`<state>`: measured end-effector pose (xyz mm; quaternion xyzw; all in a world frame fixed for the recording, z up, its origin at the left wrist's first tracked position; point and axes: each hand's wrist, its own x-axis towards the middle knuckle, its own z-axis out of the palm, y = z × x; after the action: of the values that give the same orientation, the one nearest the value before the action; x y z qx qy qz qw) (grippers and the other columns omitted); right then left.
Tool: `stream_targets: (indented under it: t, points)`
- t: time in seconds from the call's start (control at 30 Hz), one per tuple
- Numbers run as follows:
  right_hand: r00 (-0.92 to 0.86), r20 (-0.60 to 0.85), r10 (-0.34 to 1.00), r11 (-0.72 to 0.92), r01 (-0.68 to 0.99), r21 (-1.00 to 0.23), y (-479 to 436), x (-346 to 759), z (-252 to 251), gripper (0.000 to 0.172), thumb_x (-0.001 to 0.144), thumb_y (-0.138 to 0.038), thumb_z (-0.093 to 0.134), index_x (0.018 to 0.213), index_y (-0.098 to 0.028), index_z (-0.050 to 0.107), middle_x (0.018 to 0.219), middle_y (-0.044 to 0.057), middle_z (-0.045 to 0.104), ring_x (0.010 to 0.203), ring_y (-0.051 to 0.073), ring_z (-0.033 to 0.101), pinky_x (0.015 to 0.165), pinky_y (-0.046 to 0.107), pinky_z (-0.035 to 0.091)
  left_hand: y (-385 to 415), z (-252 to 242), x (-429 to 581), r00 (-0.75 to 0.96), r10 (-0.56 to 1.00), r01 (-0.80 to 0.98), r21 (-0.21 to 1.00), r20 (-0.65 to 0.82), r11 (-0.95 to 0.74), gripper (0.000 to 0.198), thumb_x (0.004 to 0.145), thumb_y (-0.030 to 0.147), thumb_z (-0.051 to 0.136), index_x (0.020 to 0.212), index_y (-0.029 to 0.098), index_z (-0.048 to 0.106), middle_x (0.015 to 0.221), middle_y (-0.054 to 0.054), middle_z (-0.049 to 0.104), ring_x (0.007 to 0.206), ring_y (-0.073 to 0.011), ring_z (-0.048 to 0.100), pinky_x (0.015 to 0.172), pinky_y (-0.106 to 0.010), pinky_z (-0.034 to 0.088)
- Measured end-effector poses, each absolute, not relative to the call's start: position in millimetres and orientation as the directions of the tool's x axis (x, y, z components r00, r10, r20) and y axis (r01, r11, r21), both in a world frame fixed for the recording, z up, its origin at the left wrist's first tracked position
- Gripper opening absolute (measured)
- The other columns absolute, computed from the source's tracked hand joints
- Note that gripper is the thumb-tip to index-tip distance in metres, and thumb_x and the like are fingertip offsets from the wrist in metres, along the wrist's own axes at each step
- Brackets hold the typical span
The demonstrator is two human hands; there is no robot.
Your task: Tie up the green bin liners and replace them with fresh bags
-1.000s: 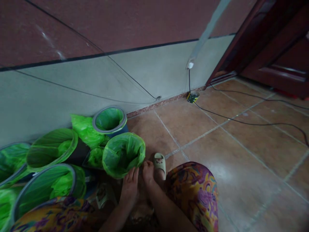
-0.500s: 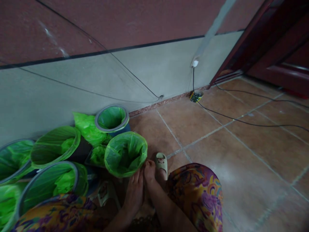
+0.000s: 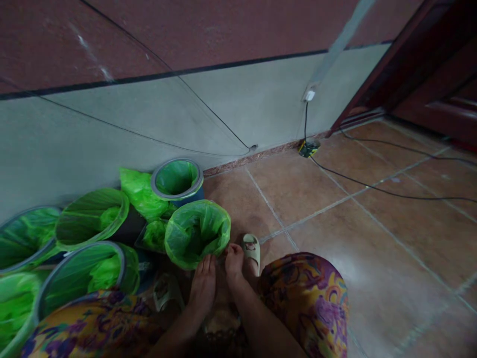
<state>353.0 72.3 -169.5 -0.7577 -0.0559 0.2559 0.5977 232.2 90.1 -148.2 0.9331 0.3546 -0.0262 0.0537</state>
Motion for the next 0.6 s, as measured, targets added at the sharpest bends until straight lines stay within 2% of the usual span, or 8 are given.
stream_targets:
  t: [0.07,0.13,0.27,0.37,0.5,0.6]
  points:
    - [0.869,-0.302,0.392,-0.326,-0.175,-0.929,71.8,354.7,-158.7,0.024,0.080,-0.025,0.041,0.091,-0.016,0.061,0.084,0.008,0.068,0.073,0.018,0.063,0.068,0.028,0.049,94.1,-143.6,233.7,0.733,0.665,0.677,0.052,-0.141,-0.735,0.055,0.083,0.000,0.028,0.132,0.010,0.050,0.137,-0.013,0.053,0.129,-0.0226,0.047,0.108,-0.040,0.038]
    - [0.864,-0.232,0.447,-0.365,-0.061,-0.929,71.5,355.1,-146.4,0.024,0.083,-0.022,0.040,0.089,-0.016,0.062,0.087,0.008,0.068,0.080,0.018,0.063,0.075,0.028,0.049,98.0,-137.0,236.4,0.711,0.673,0.694,0.041,-0.204,-0.719,0.052,0.085,0.002,0.029,0.132,0.010,0.051,0.135,-0.013,0.056,0.125,-0.0234,0.050,0.108,-0.041,0.037]
    - [0.715,-0.112,0.690,-0.415,0.265,-0.870,70.6,352.5,-127.8,0.028,0.081,-0.010,0.039,0.088,-0.017,0.065,0.093,0.008,0.068,0.090,0.016,0.062,0.084,0.025,0.047,107.7,-124.6,242.7,0.668,0.672,0.725,0.079,-0.319,-0.684,0.048,0.088,0.005,0.031,0.130,0.013,0.052,0.125,-0.012,0.062,0.117,-0.0220,0.056,0.104,-0.040,0.038]
    - [0.530,-0.162,0.832,-0.457,0.490,-0.742,72.1,352.0,-125.6,0.031,0.077,-0.005,0.044,0.093,-0.019,0.067,0.100,0.007,0.067,0.095,0.016,0.061,0.084,0.023,0.046,114.0,-119.8,245.7,0.661,0.656,0.728,0.100,-0.364,-0.678,0.042,0.090,0.007,0.030,0.121,0.014,0.058,0.116,-0.012,0.066,0.110,-0.0215,0.059,0.102,-0.039,0.039]
    - [0.351,-0.295,0.889,-0.458,0.706,-0.540,78.9,356.4,-131.4,0.023,0.081,-0.012,0.049,0.095,-0.017,0.066,0.104,0.009,0.066,0.095,0.019,0.062,0.080,0.025,0.048,117.5,-118.1,243.9,0.672,0.634,0.712,0.099,-0.383,-0.696,0.042,0.089,0.005,0.030,0.117,0.012,0.060,0.112,-0.012,0.067,0.106,-0.0208,0.060,0.102,-0.038,0.038]
    - [0.269,-0.327,0.906,-0.410,0.749,-0.520,81.4,356.3,-130.0,0.028,0.080,-0.009,0.048,0.101,-0.015,0.066,0.108,0.010,0.066,0.095,0.019,0.063,0.081,0.025,0.048,124.5,-115.3,234.3,0.708,0.601,0.674,0.103,-0.371,-0.731,0.043,0.088,0.004,0.030,0.117,0.013,0.061,0.112,-0.010,0.068,0.107,-0.0191,0.060,0.106,-0.038,0.035]
